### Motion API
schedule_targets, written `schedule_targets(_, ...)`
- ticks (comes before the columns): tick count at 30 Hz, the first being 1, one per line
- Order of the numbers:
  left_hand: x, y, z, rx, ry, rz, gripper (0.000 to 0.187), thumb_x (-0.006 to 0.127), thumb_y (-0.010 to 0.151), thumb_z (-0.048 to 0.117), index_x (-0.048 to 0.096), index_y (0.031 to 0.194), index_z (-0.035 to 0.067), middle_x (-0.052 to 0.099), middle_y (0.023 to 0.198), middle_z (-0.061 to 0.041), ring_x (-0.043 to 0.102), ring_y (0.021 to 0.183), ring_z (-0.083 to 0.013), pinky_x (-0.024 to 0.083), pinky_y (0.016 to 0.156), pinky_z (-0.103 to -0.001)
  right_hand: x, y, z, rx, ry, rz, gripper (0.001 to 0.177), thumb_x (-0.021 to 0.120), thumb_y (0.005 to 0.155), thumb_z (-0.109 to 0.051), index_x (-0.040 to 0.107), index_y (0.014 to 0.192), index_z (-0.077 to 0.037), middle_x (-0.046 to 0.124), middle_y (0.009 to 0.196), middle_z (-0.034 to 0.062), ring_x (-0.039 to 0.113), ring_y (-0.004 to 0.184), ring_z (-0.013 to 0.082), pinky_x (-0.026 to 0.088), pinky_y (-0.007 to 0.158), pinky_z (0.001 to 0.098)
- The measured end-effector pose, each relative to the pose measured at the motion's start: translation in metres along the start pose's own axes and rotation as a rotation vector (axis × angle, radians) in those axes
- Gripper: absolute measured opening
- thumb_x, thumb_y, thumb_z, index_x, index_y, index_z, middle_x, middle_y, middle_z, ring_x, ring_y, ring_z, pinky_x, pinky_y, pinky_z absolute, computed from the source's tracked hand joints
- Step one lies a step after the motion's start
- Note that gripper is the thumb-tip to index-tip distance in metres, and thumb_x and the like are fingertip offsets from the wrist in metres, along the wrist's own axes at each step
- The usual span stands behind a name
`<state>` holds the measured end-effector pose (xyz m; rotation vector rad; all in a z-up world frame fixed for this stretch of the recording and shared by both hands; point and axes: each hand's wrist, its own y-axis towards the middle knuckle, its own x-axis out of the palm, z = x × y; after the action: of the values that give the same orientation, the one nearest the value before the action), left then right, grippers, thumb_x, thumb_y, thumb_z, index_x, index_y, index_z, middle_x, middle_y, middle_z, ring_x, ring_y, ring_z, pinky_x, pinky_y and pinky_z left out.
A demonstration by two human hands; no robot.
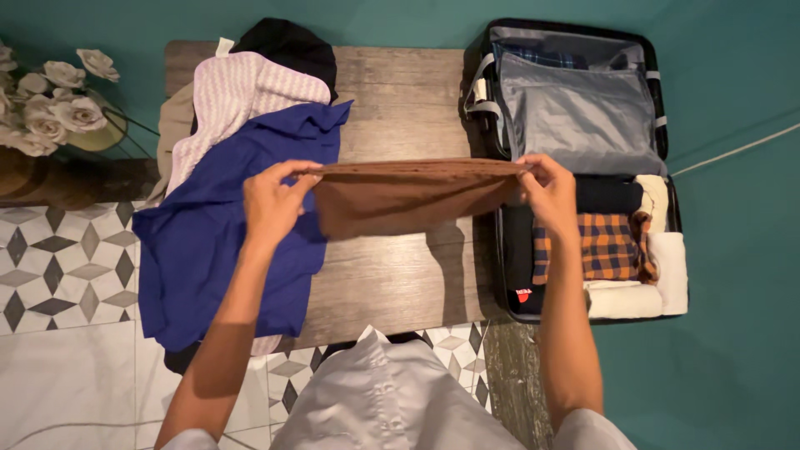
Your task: The person folds a brown shirt and a blue shirt on a wooden table, then places each folded item into an open suitcase. The person smooths the clothes before folding and arranges them neatly inside the suitcase.
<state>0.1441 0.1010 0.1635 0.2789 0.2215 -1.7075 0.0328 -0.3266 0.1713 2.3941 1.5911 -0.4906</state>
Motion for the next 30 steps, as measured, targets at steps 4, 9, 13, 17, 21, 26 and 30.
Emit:
schedule_targets(4,0.015,0.011,-0.011,0.022,-0.228,0.000,0.018,0.069,0.095,0.005,0.076,0.111,0.007,0.077,0.088,-0.001,0.071,0.066,-0.0082,0.051,0.056,-0.022,0.018,0.003,0.011,-0.038,0.221,0.019,0.014,0.049,0.102,-0.004,0.057,0.113,-0.005,0.072,0.096,0.0094,0.071,0.075,0.0128,0.052,0.064,0.0242)
schedule_targets(9,0.032,-0.021,-0.078,0.049,-0.052,0.085,0.021,0.075,0.093,0.001,0.079,0.113,0.004,0.075,0.084,-0.009,0.064,0.070,-0.0084,0.050,0.066,-0.025,0.045,-0.045,0.069,0.090,0.477,0.162,0.010,0.054,0.102,-0.009,0.060,0.109,-0.006,0.059,0.085,0.0005,0.061,0.069,0.0088,0.061,0.069,0.0291)
schedule_targets(13,0.059,-0.070,-0.166,-0.149,-0.111,0.017,0.024,0.070,0.092,0.004,0.077,0.114,0.008,0.081,0.093,-0.007,0.076,0.086,-0.0100,0.057,0.076,-0.025,0.088,-0.093,0.168,0.330,0.680,0.265,0.008,0.063,0.102,-0.015,0.062,0.106,-0.008,0.061,0.084,0.0009,0.057,0.067,0.0095,0.053,0.063,0.0297)
schedule_targets(17,0.082,-0.119,-0.242,-0.234,-0.012,-0.064,0.028,0.076,0.086,0.013,0.077,0.113,0.006,0.079,0.098,-0.011,0.076,0.085,-0.0141,0.056,0.072,-0.026,0.127,-0.144,0.254,0.572,0.678,0.300,0.014,0.065,0.098,-0.011,0.060,0.106,-0.002,0.068,0.088,0.0079,0.069,0.073,0.0206,0.060,0.068,0.0349)
schedule_targets(21,0.095,-0.142,-0.278,-0.438,-0.155,-0.078,0.026,0.079,0.090,0.021,0.076,0.110,0.005,0.079,0.095,-0.013,0.076,0.077,-0.0165,0.056,0.070,-0.026,0.145,-0.165,0.281,0.643,0.644,0.436,0.029,0.067,0.090,-0.002,0.053,0.115,-0.001,0.069,0.090,0.0141,0.069,0.071,0.0235,0.063,0.067,0.0381)
schedule_targets(26,0.106,-0.142,-0.296,-0.399,-0.098,0.039,0.029,0.078,0.090,0.018,0.074,0.113,0.002,0.079,0.093,-0.014,0.076,0.071,-0.0159,0.055,0.064,-0.028,0.145,-0.170,0.282,0.663,0.629,0.500,0.037,0.069,0.088,0.001,0.049,0.119,0.004,0.071,0.094,0.0165,0.071,0.075,0.0236,0.064,0.069,0.0378)
schedule_targets(30,0.115,-0.143,-0.299,-0.475,-0.023,0.164,0.045,0.082,0.083,0.013,0.065,0.123,0.001,0.079,0.089,-0.014,0.075,0.068,-0.0169,0.053,0.062,-0.028,0.142,-0.169,0.283,0.740,0.686,0.510,0.037,0.076,0.088,-0.001,0.060,0.118,0.011,0.071,0.093,0.0162,0.071,0.074,0.0232,0.065,0.070,0.0356)
